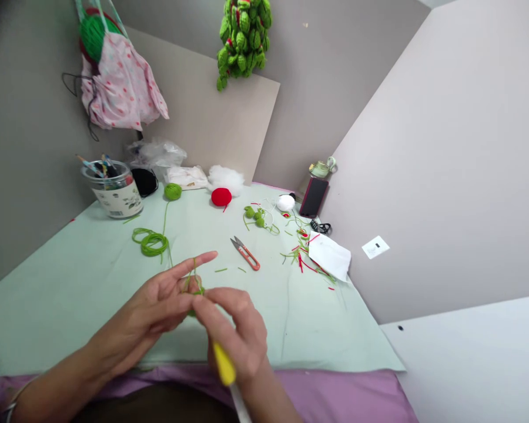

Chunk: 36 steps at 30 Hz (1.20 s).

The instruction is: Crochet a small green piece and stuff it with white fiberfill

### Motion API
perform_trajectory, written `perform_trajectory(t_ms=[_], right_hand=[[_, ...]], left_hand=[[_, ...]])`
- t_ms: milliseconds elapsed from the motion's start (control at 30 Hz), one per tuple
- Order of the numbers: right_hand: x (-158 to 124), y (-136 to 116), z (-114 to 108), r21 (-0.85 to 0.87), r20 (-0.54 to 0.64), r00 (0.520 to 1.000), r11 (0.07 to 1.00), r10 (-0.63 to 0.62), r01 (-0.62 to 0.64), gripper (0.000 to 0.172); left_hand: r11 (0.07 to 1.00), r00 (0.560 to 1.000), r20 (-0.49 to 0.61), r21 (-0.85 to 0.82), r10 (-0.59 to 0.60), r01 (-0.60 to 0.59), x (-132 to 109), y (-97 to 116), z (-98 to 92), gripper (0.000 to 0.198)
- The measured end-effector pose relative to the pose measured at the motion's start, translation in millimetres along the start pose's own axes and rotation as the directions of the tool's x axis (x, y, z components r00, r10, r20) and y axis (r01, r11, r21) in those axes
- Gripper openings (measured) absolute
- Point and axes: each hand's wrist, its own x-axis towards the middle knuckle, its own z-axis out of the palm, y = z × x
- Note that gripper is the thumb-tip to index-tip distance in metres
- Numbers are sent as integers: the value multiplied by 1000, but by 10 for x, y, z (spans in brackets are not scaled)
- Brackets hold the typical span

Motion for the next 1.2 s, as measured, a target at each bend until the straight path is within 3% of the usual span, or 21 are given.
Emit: perform_trajectory(t_ms=[133,267,367,500,567,633,700,800,867,967,1100,1200], right_hand=[[144,-73,-7,338,-68,958,910,277,-239,29],[280,-78,27,572,26,914,745,404,-345,19],[281,-59,76,502,37,936,804,350,-320,20],[149,-30,118,165,-10,984,971,176,-172,39],[98,-13,121,42,-5,997,996,76,-76,48],[101,-4,108,93,-17,996,992,87,-85,45],[154,-4,85,255,-44,975,946,218,-200,34],[248,-2,63,518,-10,910,781,414,-350,21],[276,13,69,594,55,891,702,450,-392,18],[278,47,81,598,122,875,669,468,-441,14],[312,63,41,683,170,822,536,543,-496,15],[356,56,2,722,198,820,486,537,-493,17]], left_hand=[[999,999,-37,-20,25,-26,-9,100,-62,54],[992,993,26,58,113,-114,-54,63,-60,47],[980,989,-14,137,147,-144,-61,-4,-27,43],[983,980,-122,117,156,-142,-21,-67,17,48],[997,993,-87,0,74,-74,3,-59,18,45],[992,999,-23,-123,-32,29,20,-23,-5,40],[980,998,-13,-187,-67,64,28,18,-38,37],[993,998,-55,-119,16,-22,21,25,-73,38],[996,996,-34,22,85,-84,7,-11,-80,39],[969,991,-4,212,131,-127,-16,-69,-89,38],[968,989,-42,215,144,-132,-38,-66,-100,38],[974,989,-31,179,147,-139,-41,-33,-94,36]])
